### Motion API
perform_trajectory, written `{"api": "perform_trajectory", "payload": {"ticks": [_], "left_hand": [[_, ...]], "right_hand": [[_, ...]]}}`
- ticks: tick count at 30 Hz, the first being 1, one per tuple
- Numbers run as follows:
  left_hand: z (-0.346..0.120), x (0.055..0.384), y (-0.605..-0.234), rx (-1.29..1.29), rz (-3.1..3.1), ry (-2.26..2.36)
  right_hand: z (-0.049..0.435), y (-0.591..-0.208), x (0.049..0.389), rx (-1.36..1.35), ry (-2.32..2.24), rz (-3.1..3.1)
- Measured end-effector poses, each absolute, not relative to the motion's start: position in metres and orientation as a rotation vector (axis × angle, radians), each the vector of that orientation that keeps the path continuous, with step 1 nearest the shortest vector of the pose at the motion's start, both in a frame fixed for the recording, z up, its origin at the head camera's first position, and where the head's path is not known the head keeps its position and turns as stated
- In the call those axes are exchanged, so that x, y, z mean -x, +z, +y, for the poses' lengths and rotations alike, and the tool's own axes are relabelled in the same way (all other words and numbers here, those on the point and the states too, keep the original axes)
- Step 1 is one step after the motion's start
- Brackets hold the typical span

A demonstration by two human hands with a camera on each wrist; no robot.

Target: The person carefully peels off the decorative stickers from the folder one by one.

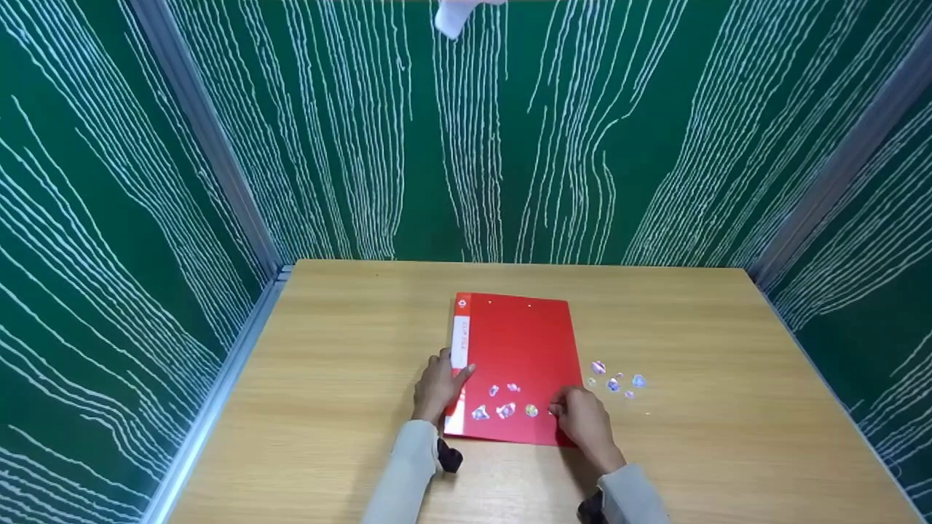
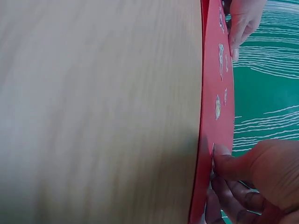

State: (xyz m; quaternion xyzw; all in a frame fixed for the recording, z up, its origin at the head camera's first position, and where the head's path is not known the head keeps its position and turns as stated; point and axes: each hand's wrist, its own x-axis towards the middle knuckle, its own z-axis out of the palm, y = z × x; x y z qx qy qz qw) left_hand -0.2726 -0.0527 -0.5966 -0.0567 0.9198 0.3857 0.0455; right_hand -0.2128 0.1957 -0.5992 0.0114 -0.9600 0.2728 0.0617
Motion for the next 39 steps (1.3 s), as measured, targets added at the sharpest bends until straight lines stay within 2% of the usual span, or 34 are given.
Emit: {"api": "perform_trajectory", "payload": {"ticks": [25, 33, 39], "left_hand": [[-0.0528, 0.2693, -0.5962, 0.16, 2.779, 1.247], [-0.0553, 0.2715, -0.5952, 0.147, 2.828, 1.167], [-0.0561, 0.2714, -0.5976, 0.164, 2.808, 1.19]], "right_hand": [[0.1959, -0.6012, 0.2161, 0.106, 1.027, -3.04], [0.1964, -0.6044, 0.2169, 0.04, 0.923, -2.991], [0.1976, -0.607, 0.2164, 0.087, 1.001, -2.979]]}}
